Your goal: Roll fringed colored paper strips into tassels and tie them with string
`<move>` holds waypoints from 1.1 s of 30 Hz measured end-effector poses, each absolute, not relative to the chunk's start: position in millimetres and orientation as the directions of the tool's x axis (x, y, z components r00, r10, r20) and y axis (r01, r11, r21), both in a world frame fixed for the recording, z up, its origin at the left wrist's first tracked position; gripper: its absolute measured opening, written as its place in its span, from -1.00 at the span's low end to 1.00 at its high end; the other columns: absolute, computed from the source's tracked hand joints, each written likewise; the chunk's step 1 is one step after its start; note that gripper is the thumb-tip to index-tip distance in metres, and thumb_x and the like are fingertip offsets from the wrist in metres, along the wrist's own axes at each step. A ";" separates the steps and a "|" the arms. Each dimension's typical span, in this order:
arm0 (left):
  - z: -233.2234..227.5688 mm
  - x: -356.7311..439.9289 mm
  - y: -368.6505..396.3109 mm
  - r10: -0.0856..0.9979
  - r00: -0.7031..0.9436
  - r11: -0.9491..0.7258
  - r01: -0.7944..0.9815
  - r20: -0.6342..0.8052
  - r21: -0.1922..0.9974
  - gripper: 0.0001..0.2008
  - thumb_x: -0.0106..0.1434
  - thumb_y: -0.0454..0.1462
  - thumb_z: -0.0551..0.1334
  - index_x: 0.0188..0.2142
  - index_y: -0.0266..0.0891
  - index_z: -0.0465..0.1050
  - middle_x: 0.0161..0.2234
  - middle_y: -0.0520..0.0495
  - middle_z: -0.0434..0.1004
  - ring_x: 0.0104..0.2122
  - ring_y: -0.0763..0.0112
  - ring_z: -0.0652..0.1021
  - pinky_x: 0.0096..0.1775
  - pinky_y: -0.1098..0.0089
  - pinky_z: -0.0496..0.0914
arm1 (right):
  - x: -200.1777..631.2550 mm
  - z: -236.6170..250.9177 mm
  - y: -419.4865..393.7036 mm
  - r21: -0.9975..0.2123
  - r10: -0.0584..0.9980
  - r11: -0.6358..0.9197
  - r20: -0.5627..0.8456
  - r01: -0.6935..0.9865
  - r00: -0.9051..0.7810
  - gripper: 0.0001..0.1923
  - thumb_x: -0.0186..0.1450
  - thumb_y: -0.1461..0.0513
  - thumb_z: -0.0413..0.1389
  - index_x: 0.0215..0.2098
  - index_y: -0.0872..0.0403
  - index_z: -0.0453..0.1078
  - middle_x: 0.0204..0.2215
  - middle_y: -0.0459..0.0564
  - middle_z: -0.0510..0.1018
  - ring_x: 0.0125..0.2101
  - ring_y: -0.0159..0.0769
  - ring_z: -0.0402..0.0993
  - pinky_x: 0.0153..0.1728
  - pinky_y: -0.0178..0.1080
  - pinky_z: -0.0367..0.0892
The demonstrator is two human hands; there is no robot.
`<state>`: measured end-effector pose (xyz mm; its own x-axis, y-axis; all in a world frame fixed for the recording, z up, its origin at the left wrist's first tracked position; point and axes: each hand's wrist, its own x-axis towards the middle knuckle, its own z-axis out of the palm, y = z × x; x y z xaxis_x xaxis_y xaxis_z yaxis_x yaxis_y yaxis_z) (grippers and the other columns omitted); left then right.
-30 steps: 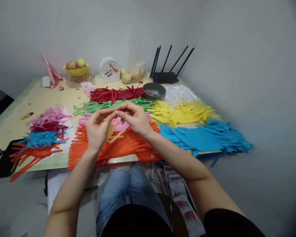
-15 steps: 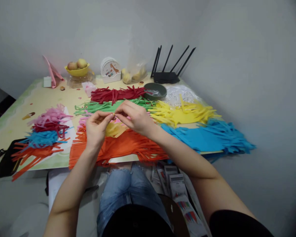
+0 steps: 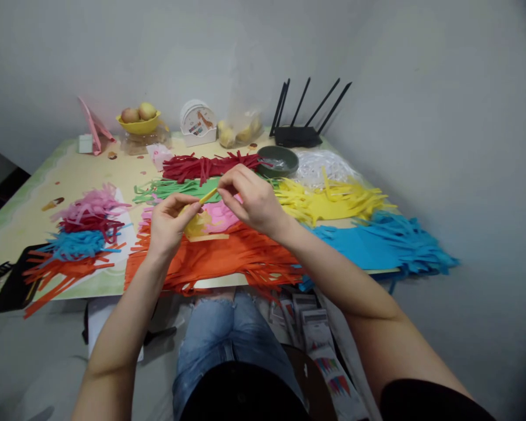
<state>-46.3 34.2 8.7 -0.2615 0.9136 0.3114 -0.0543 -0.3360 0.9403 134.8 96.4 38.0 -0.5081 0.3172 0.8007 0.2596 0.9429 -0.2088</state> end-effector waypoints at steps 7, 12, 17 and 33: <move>6.9 -135.1 63.8 0.935 -0.196 -0.147 0.547 0.296 0.824 -0.71 0.16 -0.14 0.36 -0.17 -0.24 0.61 -0.23 -0.13 0.67 -0.21 0.20 0.64 -0.09 0.19 0.52 | 145.3 15.8 101.5 -0.452 0.521 0.853 0.716 0.259 -0.465 -0.72 0.43 0.07 0.08 0.00 0.05 0.36 -0.31 -0.01 0.55 -0.39 -0.29 0.47 -0.33 -0.25 0.40; 50.7 -268.7 95.1 0.742 -0.391 0.063 0.849 0.544 0.524 -0.89 0.21 -0.32 0.23 -0.30 -0.22 0.55 -0.04 -0.16 0.58 0.28 -0.07 0.31 0.36 -0.16 -0.05 | 187.7 3.8 105.4 -0.540 0.683 0.728 0.628 0.423 -0.374 -0.63 0.38 0.03 0.12 0.06 0.05 0.39 -0.32 0.02 0.60 -0.38 -0.26 0.56 -0.35 -0.24 0.46; 7.4 -304.0 106.5 0.835 -0.347 0.133 0.881 0.428 0.454 -0.81 0.27 -0.20 0.28 -0.44 -0.22 0.50 -0.31 -0.13 0.60 0.06 -0.01 0.54 0.23 -0.12 0.24 | 230.1 -20.1 105.4 -0.548 0.758 0.632 0.583 0.548 -0.291 -0.66 0.37 0.05 0.11 -0.01 0.07 0.45 -0.38 0.04 0.61 -0.42 -0.22 0.59 -0.36 -0.18 0.50; 7.4 -84.5 162.7 0.765 0.464 -0.586 0.789 0.446 0.183 -0.75 0.24 -0.14 0.10 -0.23 -0.02 0.56 -0.05 -0.09 0.61 0.06 -0.04 0.55 0.12 -0.14 0.38 | 446.2 -70.6 186.1 -0.137 0.943 0.331 0.005 0.934 -0.334 -0.60 0.20 0.47 0.14 0.01 0.26 0.52 0.01 0.26 0.59 0.00 -0.15 0.50 0.04 -0.23 0.31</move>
